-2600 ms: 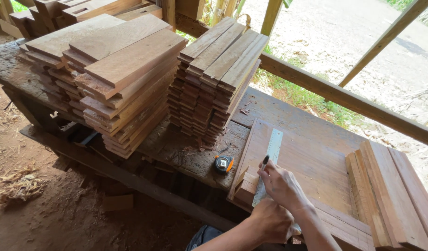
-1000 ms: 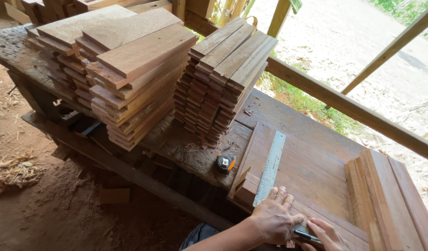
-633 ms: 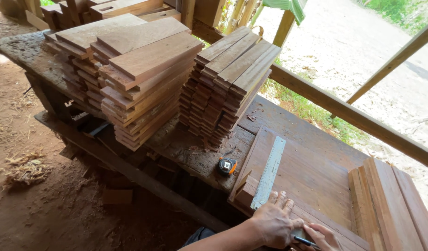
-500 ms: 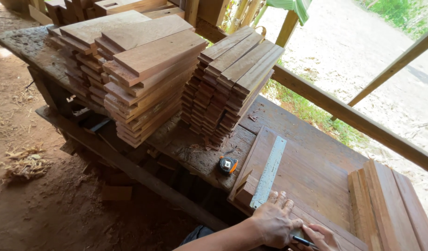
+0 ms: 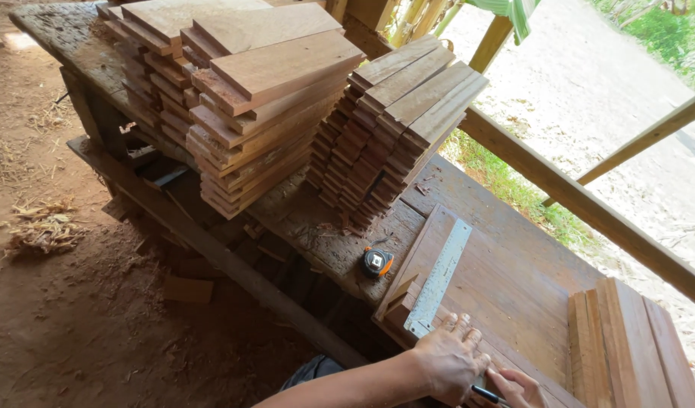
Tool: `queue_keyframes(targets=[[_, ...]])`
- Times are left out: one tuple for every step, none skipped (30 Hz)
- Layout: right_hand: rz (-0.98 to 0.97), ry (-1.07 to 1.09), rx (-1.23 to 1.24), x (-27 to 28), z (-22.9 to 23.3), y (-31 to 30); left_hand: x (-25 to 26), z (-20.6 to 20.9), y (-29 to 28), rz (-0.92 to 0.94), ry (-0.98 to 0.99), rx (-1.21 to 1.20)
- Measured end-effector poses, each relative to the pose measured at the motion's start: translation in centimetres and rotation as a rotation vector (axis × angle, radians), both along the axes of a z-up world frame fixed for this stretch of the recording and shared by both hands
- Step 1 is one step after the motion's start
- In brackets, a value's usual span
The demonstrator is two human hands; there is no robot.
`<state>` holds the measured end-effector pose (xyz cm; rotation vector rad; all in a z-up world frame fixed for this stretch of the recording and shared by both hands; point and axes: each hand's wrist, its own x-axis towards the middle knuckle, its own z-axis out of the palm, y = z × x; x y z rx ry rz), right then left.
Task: Measure and mark wooden boards using a speed square and a pen on a workbench.
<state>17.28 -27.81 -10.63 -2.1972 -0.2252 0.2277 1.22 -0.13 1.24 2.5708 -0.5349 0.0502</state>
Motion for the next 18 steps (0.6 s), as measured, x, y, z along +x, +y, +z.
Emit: queue_keyframes(targets=[[0.117,-0.036,0.034,-0.1,-0.2,-0.5,0.2,-0.3,-0.1,-0.004,-0.001,0.029],[0.119,-0.035,0.030,0.0,-0.3,-0.8,0.3,-0.3,-0.1,-0.001,-0.001,0.025],[0.175,-0.119,-0.023,0.0,-0.4,-1.0,0.4,-0.3,-0.2,-0.005,0.007,0.032],[0.231,-0.202,-0.077,0.1,-0.5,-1.3,0.4,-0.4,-0.2,-0.008,0.014,0.040],[0.234,-0.202,-0.079,0.1,-0.5,-1.4,0.4,-0.3,-0.1,-0.006,0.014,0.037],[0.312,-0.302,-0.128,0.1,-0.6,-1.6,0.3,-0.2,0.1,-0.010,0.010,0.029],[0.389,-0.400,-0.177,0.0,-0.6,-1.8,0.2,-0.2,0.1,-0.016,0.008,0.020],[0.391,-0.398,-0.179,0.4,-0.8,-2.1,0.1,-0.2,0.1,-0.015,0.010,0.017],[0.412,-0.388,-0.188,0.8,-1.0,-2.3,0.1,-0.1,0.2,-0.009,-0.007,0.000],[0.434,-0.378,-0.197,1.2,-1.2,-2.5,0.0,-0.1,0.2,-0.003,-0.024,-0.016],[0.435,-0.376,-0.199,1.4,-1.4,-2.8,0.1,-0.4,0.1,-0.003,-0.023,-0.019],[0.440,-0.436,-0.259,1.5,-1.6,-3.1,0.2,-0.7,-0.1,0.005,-0.039,-0.005],[0.446,-0.497,-0.318,1.7,-1.7,-3.3,0.4,-1.0,-0.1,0.014,-0.055,0.010],[0.447,-0.497,-0.319,2.0,-1.4,-2.5,0.4,-1.1,-0.2,0.015,-0.055,0.008],[0.240,-0.232,-0.174,2.2,-1.1,-1.7,0.5,-1.2,-0.2,0.021,-0.057,0.008],[0.032,0.030,-0.028,2.5,-0.8,-0.9,0.6,-1.3,-0.2,0.027,-0.059,0.007],[0.031,0.031,-0.029,3.5,-0.7,-0.8,0.5,-1.3,-0.2,0.027,-0.059,0.006],[0.035,0.147,-0.067,4.5,-0.6,-0.7,0.5,-1.3,-0.2,0.021,-0.052,0.005]])
